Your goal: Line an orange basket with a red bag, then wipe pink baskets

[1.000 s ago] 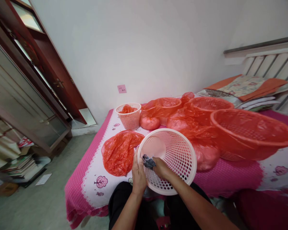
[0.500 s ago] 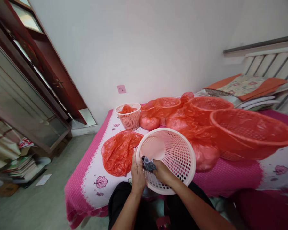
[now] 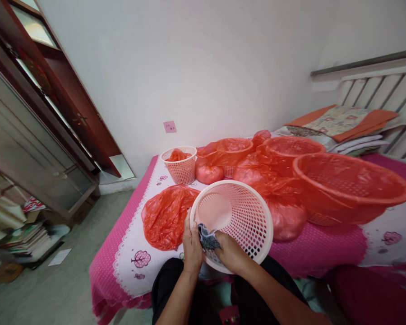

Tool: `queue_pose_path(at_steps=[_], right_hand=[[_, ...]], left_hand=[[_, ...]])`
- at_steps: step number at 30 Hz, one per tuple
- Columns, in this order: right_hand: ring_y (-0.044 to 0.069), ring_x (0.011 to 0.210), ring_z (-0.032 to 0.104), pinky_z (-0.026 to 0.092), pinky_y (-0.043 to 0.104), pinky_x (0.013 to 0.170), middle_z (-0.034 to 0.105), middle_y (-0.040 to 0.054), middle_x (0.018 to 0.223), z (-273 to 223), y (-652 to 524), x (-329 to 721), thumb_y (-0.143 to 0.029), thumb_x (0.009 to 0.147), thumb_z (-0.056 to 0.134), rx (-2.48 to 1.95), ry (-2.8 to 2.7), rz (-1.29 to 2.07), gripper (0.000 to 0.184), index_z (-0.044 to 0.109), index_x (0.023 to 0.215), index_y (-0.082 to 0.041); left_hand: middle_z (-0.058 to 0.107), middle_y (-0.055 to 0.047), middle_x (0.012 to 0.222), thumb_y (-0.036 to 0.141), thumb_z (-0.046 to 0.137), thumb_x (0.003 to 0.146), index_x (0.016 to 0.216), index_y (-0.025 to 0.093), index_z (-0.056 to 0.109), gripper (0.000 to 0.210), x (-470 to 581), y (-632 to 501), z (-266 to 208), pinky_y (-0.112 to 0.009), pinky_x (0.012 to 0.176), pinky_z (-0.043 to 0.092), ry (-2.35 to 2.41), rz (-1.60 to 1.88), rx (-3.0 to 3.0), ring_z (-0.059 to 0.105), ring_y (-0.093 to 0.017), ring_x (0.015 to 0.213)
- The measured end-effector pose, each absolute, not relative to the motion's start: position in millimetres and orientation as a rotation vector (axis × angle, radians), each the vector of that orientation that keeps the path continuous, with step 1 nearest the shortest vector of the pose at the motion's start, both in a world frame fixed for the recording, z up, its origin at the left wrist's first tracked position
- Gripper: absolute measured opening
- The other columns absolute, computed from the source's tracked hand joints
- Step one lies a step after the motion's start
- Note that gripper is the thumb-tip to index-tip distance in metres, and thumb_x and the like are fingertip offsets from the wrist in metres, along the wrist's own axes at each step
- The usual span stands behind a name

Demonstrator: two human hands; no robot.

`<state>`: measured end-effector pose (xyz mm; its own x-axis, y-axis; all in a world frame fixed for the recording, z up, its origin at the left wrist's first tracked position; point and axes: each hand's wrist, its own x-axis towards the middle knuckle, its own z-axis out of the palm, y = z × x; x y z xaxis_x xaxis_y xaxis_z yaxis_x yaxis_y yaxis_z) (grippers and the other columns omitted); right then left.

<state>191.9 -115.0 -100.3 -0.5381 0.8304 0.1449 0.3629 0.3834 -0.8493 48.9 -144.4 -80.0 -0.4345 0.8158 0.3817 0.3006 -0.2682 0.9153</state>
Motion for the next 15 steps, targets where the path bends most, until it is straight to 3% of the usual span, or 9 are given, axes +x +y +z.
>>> queue_pose_path(at_steps=[15], right_hand=[[0.025, 0.096, 0.069, 0.045, 0.029, 0.084, 0.076, 0.0095, 0.101, -70, -136, 201, -0.008, 0.079, 0.051, -0.998, -2.272, 0.910, 0.029, 0.068, 0.098, -0.021]], left_hand=[[0.052, -0.012, 0.160, 0.056, 0.042, 0.105, 0.152, 0.021, 0.053, 0.060, 50, -145, -78, -0.044, 0.130, 0.024, 1.627, 1.737, 1.298, 0.041, -0.027, 0.152]])
